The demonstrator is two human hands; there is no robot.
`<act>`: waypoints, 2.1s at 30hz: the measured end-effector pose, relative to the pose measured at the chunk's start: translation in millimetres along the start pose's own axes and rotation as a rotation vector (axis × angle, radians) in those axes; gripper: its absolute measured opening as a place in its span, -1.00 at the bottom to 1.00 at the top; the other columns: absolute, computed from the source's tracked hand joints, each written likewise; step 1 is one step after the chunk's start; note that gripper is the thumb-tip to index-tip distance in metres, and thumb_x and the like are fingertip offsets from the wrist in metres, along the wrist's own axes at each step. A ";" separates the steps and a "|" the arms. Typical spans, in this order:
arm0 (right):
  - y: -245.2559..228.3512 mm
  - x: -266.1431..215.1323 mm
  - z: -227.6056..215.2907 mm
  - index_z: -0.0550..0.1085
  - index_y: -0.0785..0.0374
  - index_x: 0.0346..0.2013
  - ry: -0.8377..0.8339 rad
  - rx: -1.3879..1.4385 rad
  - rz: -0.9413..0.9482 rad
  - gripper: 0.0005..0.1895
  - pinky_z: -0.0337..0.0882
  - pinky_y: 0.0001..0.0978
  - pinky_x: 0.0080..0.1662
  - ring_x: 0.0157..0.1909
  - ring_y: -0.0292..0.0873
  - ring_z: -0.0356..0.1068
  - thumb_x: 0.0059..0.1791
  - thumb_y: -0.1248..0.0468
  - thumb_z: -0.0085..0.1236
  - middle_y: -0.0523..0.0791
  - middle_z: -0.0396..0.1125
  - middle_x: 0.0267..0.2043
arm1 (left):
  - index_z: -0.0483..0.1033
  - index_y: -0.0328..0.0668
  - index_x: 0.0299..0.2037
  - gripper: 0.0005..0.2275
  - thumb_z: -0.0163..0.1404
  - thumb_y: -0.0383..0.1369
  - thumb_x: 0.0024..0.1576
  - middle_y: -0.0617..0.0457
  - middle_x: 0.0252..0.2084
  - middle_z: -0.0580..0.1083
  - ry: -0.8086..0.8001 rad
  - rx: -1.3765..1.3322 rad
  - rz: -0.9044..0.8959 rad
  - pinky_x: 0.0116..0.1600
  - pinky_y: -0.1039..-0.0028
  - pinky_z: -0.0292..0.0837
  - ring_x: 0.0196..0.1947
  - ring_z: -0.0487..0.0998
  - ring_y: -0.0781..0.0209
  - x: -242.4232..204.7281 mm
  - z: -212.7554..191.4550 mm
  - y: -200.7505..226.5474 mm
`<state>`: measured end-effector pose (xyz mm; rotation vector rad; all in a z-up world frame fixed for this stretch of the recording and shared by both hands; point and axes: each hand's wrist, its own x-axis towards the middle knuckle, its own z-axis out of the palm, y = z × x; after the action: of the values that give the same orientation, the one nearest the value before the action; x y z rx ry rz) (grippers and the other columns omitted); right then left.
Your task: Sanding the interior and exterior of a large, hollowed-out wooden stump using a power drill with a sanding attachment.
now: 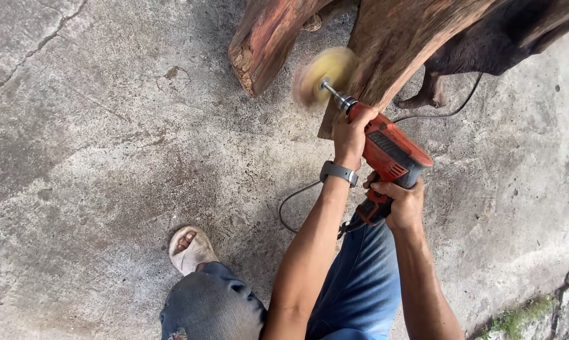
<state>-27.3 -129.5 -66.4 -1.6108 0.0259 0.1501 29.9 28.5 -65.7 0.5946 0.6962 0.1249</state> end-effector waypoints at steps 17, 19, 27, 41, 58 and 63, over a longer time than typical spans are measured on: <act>-21.6 6.2 31.9 0.52 0.50 -0.18 -0.051 0.199 0.003 -0.63 0.61 0.11 -0.29 -0.34 0.23 0.51 -0.29 0.60 0.20 0.23 0.40 -0.41 | 0.57 -0.31 -0.17 -0.43 0.21 0.03 -0.23 -0.20 -0.30 0.51 -0.055 0.245 -0.001 -0.13 0.24 0.40 -0.15 0.57 -0.07 -10.8 10.6 38.1; -27.2 6.6 40.2 0.53 0.48 -0.18 -0.063 0.177 -0.014 -0.62 0.59 0.10 -0.28 -0.31 0.22 0.51 -0.30 0.63 0.18 0.23 0.42 -0.39 | 0.58 -0.30 -0.16 -0.43 0.21 0.03 -0.23 -0.20 -0.31 0.51 -0.031 0.226 0.007 -0.13 0.25 0.39 -0.15 0.56 -0.06 -9.7 10.6 43.1; -18.0 0.0 37.8 0.49 0.54 -0.20 -0.017 0.207 0.008 -0.63 0.56 0.11 -0.32 -0.40 0.24 0.50 -0.31 0.63 0.12 0.26 0.36 -0.46 | 0.55 -0.37 -0.10 -0.37 0.17 0.05 -0.23 -0.25 -0.19 0.53 -0.070 0.371 -0.019 0.03 0.21 0.40 0.00 0.56 -0.15 -12.1 9.1 37.1; -31.7 -5.0 57.9 0.51 0.55 -0.39 0.098 0.217 0.045 -0.68 0.58 0.03 -0.33 -0.43 0.20 0.51 -0.43 0.61 0.15 0.23 0.38 -0.47 | 0.56 -0.39 -0.15 -0.41 0.19 0.01 -0.23 -0.27 -0.23 0.52 -0.060 0.354 0.003 -0.02 0.15 0.38 -0.05 0.56 -0.16 -7.5 9.9 33.9; -13.0 -23.6 56.6 0.52 0.54 -0.38 0.101 0.155 0.040 -0.68 0.58 -0.02 -0.36 -0.40 0.15 0.52 -0.42 0.66 0.14 0.18 0.43 -0.44 | 0.55 -0.34 -0.21 -0.52 0.21 -0.07 -0.19 -0.21 -0.27 0.50 -0.038 0.272 0.004 -0.03 0.25 0.37 -0.10 0.54 -0.01 -7.7 -9.3 16.3; -1.8 -26.4 38.8 0.50 0.54 -0.34 0.128 0.235 0.058 -0.63 0.57 -0.01 -0.32 -0.41 0.20 0.50 -0.43 0.63 0.12 0.23 0.37 -0.46 | 0.56 -0.31 -0.17 -0.45 0.21 0.00 -0.23 -0.22 -0.23 0.53 -0.099 0.343 0.005 -0.01 0.22 0.40 -0.05 0.57 -0.11 -5.3 -3.6 4.7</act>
<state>-56.4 -92.8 -63.2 -1.3833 0.1834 0.0850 24.0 32.6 -62.4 0.9250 0.6236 -0.0214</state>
